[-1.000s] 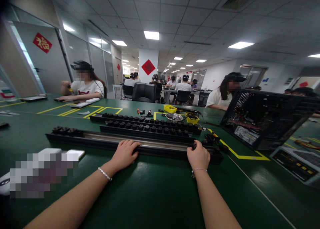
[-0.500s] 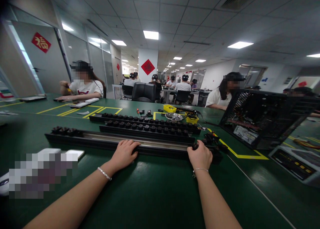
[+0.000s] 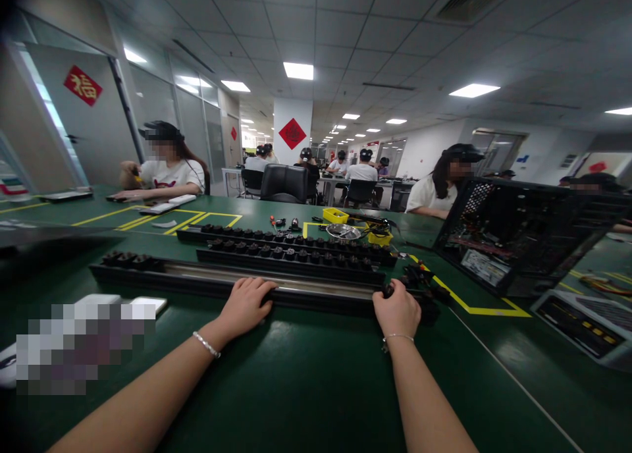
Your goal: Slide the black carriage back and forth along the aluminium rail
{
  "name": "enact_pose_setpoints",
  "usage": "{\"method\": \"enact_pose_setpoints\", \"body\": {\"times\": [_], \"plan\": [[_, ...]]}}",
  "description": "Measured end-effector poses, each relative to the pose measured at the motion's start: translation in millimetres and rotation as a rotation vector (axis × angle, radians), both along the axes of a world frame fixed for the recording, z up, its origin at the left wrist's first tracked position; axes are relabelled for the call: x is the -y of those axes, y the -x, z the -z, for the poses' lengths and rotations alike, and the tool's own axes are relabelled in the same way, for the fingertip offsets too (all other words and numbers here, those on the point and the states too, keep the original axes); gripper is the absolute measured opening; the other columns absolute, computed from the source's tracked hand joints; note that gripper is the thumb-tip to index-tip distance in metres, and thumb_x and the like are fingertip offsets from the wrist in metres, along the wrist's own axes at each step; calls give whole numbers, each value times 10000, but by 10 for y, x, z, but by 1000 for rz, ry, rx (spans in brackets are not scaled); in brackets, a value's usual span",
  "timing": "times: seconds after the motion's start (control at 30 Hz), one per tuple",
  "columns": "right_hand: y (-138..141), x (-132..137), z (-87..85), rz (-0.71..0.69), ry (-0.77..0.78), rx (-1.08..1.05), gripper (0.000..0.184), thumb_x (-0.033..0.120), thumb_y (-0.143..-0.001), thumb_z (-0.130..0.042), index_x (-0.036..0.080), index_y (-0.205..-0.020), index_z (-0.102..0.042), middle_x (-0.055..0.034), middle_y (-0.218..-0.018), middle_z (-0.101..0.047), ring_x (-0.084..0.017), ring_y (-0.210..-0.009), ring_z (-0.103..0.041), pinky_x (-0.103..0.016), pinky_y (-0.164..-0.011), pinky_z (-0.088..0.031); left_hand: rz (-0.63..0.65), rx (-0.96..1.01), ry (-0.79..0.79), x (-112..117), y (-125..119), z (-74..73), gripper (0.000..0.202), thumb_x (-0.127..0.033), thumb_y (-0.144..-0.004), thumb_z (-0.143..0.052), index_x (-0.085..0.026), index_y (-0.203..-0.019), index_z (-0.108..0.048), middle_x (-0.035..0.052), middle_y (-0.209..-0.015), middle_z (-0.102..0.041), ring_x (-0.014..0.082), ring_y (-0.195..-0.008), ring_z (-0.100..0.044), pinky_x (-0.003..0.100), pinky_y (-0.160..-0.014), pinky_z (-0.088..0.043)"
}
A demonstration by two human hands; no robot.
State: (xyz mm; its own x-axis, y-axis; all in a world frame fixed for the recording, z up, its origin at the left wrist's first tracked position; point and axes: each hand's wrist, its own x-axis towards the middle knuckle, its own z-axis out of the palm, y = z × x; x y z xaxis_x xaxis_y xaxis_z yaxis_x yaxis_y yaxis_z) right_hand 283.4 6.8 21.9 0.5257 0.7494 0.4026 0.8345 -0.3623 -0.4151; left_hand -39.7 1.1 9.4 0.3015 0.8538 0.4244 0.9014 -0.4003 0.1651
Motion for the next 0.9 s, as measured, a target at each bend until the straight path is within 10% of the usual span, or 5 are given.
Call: {"method": "enact_pose_setpoints", "body": {"times": [0.9], "plan": [[-94,-50,47,55,66,-4,498,389,-737,-420,202,-1186,-526,-104,-961,-629,-272,-988,-547,-460,-963,-279,4,-5,-18,-3,6,18,335,-263,-778,-519,-281,-1111,-552,13,-1024,-602,199,-1008,-504,374,-944,-292]]}}
